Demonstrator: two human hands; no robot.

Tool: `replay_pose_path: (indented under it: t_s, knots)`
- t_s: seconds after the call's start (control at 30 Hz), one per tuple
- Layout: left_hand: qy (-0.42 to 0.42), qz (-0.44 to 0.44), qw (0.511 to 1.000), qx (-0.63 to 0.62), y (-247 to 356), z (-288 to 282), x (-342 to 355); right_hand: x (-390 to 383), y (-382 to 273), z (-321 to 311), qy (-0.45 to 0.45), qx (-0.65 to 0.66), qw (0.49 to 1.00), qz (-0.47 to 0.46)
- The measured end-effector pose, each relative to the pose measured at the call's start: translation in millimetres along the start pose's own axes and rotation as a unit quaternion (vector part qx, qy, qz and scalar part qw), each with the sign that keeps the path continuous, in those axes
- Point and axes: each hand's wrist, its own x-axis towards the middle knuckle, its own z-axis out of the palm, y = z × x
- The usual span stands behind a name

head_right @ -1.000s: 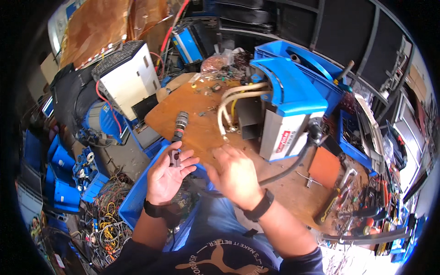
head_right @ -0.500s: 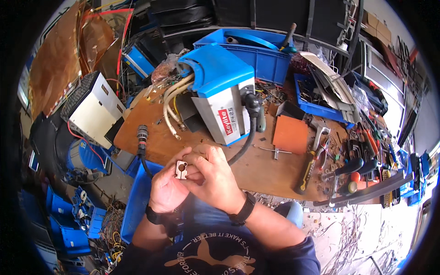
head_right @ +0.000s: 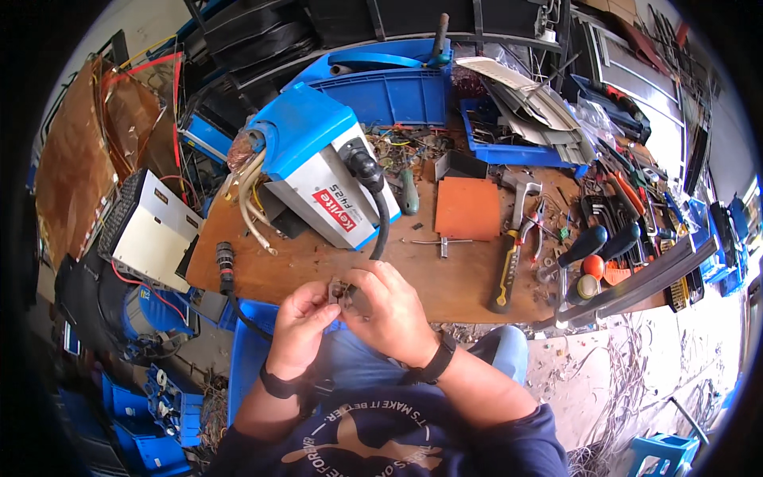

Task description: The person works on a blue and grey electronic device, likely a power tool, on a cluttered workbench. They manipulate wires and connectors, then use a screwdriver to tighten screws on the device's casing.

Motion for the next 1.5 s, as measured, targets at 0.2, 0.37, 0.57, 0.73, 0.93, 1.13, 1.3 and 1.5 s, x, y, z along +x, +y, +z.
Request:
replay_pose_path:
  t_s: [0.2, 0.37, 0.57, 0.73, 0.93, 1.13, 1.3, 1.5]
  knots:
    - [-0.039, -0.028, 0.996, -0.073, -4, 7, 9, -16, 9, -16, -0.045, 0.109, 0.987, 0.111]
    - [-0.086, -0.017, 0.993, -0.078, -8, 4, 9, -52, 34, -30, -0.062, 0.117, 0.976, 0.171]
    - [-0.079, -0.002, 0.994, -0.079, -12, 10, 13, -61, 37, -39, -0.067, 0.125, 0.965, 0.222]
    - [-0.092, -0.005, 0.992, -0.085, -14, 10, 15, -60, 36, -38, -0.046, 0.146, 0.963, 0.223]
    - [-0.06, -0.075, 0.98, -0.173, -14, 8, 12, -69, 40, -36, -0.043, 0.129, 0.958, 0.251]
    - [-0.034, -0.114, 0.976, -0.182, -15, 11, 15, -73, 41, -38, -0.029, 0.152, 0.945, 0.288]
    - [-0.01, -0.137, 0.985, -0.105, -15, 11, 11, -67, 33, -37, -0.063, 0.094, 0.969, 0.219]
    - [0.008, -0.148, 0.988, -0.036, -27, 22, 9, -49, 13, -38, -0.072, 0.047, 0.986, 0.143]
